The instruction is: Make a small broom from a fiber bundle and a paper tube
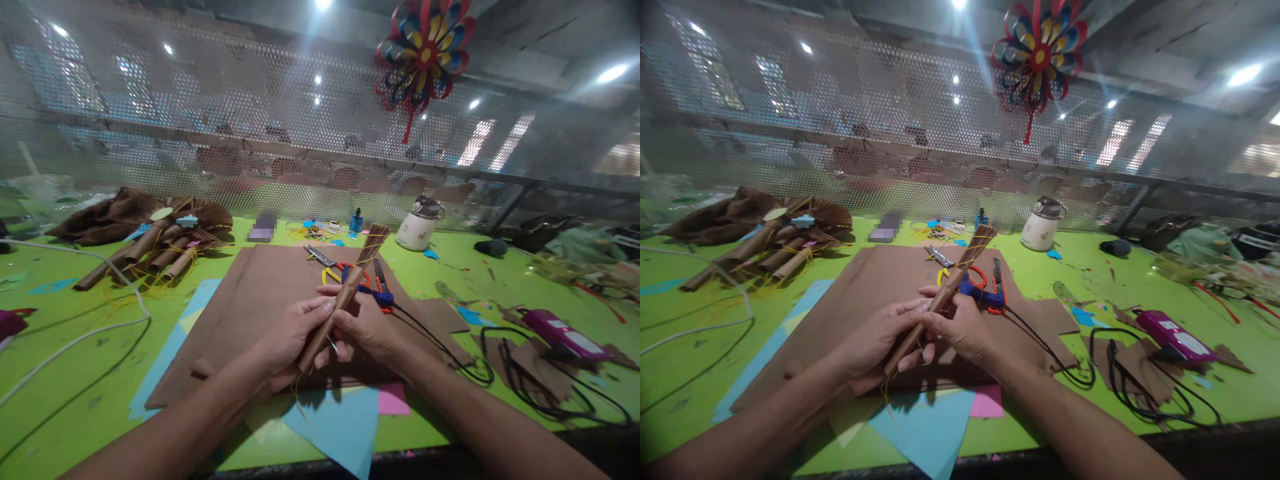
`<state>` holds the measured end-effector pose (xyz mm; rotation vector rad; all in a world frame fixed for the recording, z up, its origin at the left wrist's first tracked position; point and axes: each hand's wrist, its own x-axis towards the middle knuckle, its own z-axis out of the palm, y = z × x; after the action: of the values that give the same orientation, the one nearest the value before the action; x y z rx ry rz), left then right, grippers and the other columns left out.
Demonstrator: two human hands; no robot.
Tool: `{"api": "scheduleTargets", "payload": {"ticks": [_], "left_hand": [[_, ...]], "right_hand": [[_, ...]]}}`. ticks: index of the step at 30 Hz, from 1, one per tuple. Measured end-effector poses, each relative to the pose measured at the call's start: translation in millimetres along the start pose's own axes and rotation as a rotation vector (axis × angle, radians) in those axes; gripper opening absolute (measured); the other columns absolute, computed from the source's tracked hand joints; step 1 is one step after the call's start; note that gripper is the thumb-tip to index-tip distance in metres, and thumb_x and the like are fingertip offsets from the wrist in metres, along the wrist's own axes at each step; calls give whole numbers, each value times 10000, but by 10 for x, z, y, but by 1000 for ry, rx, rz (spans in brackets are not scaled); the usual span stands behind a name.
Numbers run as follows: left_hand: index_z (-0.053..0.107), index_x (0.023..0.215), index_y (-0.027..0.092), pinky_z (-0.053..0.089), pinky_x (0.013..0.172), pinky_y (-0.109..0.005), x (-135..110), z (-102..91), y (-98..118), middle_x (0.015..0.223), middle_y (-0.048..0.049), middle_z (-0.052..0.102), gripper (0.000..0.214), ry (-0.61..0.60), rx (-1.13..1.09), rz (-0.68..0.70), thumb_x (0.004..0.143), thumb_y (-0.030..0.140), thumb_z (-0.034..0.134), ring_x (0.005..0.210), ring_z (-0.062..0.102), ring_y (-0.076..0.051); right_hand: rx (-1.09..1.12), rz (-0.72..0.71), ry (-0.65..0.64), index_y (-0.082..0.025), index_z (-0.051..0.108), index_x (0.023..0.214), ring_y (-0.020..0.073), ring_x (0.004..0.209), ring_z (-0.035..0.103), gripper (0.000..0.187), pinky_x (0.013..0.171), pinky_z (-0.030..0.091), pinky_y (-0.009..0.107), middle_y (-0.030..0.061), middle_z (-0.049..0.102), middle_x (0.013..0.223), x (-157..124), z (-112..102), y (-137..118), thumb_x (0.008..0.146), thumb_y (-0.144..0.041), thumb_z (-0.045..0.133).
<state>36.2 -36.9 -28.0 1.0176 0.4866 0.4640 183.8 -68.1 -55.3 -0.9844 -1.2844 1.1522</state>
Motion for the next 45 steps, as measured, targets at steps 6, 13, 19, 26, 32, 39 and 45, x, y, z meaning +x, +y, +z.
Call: {"api": "scheduleTargets", "payload": {"ticks": [6, 13, 19, 26, 32, 39, 45], "left_hand": [[557, 830, 143, 279, 303, -109, -15, -39, 42, 664, 6, 552, 139, 28, -23, 67, 870, 272, 525, 451, 579, -76], [596, 954, 155, 303, 306, -110, 9, -62, 20, 688, 14, 547, 194, 34, 26, 79, 875, 318, 525, 435, 561, -59], [604, 1014, 158, 311, 310, -113, 14, -75, 29, 706, 6, 567, 256, 26, 47, 76, 842, 346, 575, 440, 560, -60], [583, 985, 155, 287, 303, -115, 23, -57, 6, 679, 7, 574, 213, 63, 27, 45, 851, 319, 562, 424, 553, -64], [555, 864, 159, 281, 311, -115, 68, -86, -62, 680, 10, 569, 178, 51, 17, 59, 844, 336, 568, 434, 546, -60], [551, 812, 140, 400, 361, -120, 70, -55, -46, 667, 6, 542, 169, 34, -22, 92, 878, 292, 519, 484, 581, -79], [581, 853, 117, 535, 505, -205, 102, -127, -62, 647, -30, 577, 130, 74, -59, 114, 879, 218, 503, 579, 638, -136]], "right_hand": [[117, -81, 112, -148, 646, 936, 150, 658, 588, 453, 664, 503, 308, 54, 629, 769, 69, -77, -17, 857, -561, 476], [7, -31, 98, -153, 654, 894, 123, 628, 584, 305, 619, 475, 250, 22, 622, 712, 72, -69, 37, 823, -445, 607], [71, -24, 101, -139, 647, 855, 122, 525, 577, 370, 549, 462, 249, 14, 621, 607, 95, -21, 58, 810, -503, 596], [75, -53, 175, -134, 643, 767, 119, 533, 543, 472, 561, 465, 254, 13, 592, 596, 159, -83, 96, 808, -590, 533], [-180, -138, 323, -159, 586, 671, 109, 505, 492, 484, 473, 397, 224, -2, 538, 574, 203, -71, 246, 800, -619, 508], [-565, -307, 409, -193, 536, 631, 128, 549, 469, 408, 545, 358, 244, -3, 523, 599, 146, -53, 206, 886, -503, 461], [-643, -296, 280, -202, 583, 784, 146, 612, 532, 331, 586, 388, 243, 8, 584, 686, 89, 49, 157, 895, -487, 457]]}}
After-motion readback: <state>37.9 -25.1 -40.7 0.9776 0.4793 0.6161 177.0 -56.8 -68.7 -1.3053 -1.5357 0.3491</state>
